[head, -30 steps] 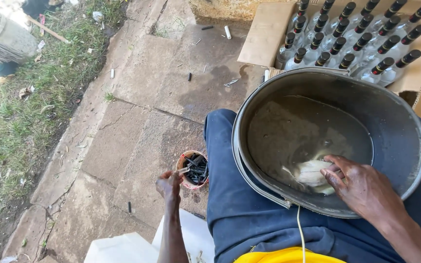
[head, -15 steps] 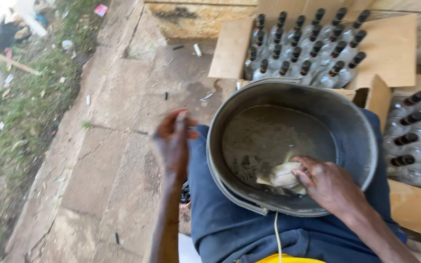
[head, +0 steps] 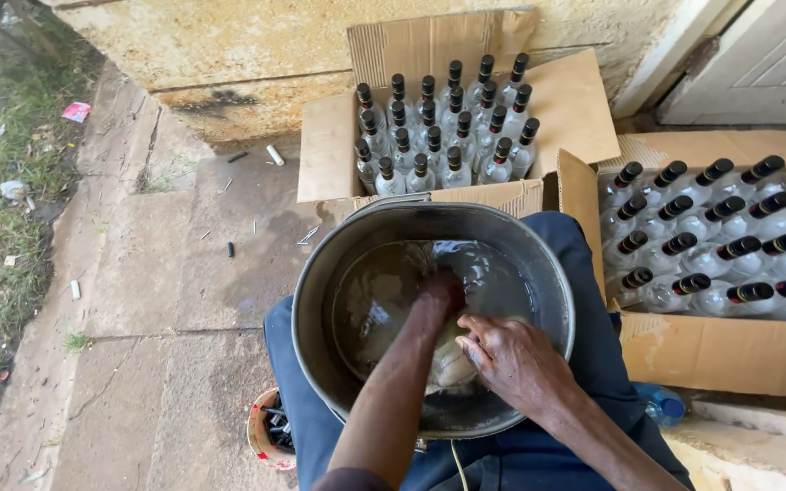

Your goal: Washing small black plastic components in a bucket of water using a cloth

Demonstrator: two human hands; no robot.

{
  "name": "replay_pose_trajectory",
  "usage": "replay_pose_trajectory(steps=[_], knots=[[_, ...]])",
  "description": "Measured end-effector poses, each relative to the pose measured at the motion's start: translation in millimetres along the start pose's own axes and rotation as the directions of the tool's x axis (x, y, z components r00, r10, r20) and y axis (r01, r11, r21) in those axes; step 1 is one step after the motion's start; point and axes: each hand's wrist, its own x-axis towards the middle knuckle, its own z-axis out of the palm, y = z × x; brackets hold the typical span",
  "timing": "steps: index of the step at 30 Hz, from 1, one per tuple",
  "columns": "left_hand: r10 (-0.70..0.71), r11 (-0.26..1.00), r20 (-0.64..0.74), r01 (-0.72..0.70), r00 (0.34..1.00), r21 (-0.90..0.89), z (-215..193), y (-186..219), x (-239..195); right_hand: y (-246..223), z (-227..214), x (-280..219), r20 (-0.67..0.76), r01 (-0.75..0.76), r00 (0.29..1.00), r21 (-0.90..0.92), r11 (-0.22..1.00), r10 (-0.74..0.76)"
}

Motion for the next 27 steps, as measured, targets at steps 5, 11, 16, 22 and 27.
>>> replay_pose_trajectory(steps=[5,11,16,22,27], knots=[[0.021,0.998,0.057,-0.025,0.998,0.063,18,-4,-12,-1,-1,0,0.005,-0.018,1.0,0.028,0.999,0.018],[0.058,0.99,0.085,-0.069,0.995,0.122,39,-3,-38,-1,-1,0,0.033,-0.039,0.999,0.041,0.998,0.038],[0.097,0.981,0.109,-0.113,0.989,0.158,57,5,-58,-1,2,1,0.025,-0.011,1.0,0.067,0.998,0.009],[0.112,0.971,0.123,-0.135,0.986,0.198,67,3,-83,-5,-2,-1,0.05,-0.05,0.998,0.059,0.997,0.047],[0.139,0.957,0.144,-0.171,0.98,0.236,65,8,-86,-10,-7,-5,-0.177,-0.004,0.983,0.211,0.977,0.042]])
